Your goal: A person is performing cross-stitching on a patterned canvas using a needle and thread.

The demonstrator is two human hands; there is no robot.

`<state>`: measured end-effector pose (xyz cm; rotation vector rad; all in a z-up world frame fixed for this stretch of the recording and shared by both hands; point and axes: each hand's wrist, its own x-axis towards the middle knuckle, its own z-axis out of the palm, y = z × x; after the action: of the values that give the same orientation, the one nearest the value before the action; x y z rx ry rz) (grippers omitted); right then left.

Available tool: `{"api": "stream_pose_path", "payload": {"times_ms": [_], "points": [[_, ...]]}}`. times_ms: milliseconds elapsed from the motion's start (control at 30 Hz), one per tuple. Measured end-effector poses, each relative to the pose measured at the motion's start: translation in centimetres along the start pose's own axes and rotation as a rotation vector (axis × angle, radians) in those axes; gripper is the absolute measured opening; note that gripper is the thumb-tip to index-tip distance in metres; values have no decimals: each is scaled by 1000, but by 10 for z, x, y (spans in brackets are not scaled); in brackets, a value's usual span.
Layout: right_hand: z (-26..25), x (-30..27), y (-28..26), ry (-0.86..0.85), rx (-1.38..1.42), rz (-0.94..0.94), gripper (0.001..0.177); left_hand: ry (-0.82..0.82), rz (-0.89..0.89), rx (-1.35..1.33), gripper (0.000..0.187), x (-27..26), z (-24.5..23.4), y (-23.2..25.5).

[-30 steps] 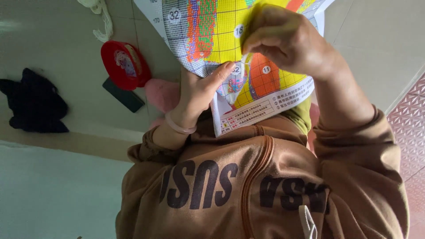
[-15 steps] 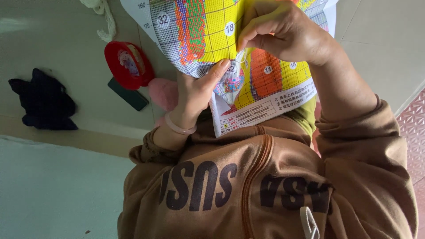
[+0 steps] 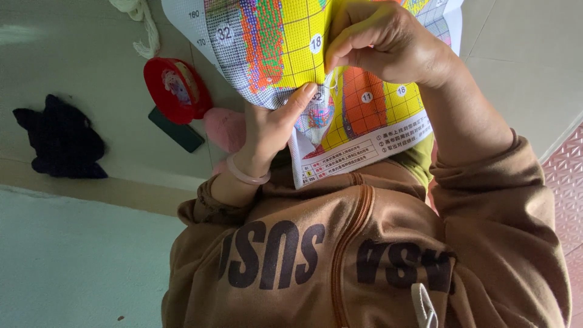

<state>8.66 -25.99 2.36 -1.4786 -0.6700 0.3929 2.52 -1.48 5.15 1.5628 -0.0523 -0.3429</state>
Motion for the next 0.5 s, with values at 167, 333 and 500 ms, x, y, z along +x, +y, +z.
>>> {"api": "stream_pose_path", "payload": {"times_ms": [167, 333, 500], "points": [[0, 2, -1, -4, 19, 41, 14, -18, 29, 76, 42, 2, -1, 5], [1, 0, 4, 4, 28, 60, 13, -14, 31, 82, 45, 1, -2, 2], [12, -1, -2, 38, 20, 90, 12, -12, 19, 87, 43, -2, -9, -8]]}}
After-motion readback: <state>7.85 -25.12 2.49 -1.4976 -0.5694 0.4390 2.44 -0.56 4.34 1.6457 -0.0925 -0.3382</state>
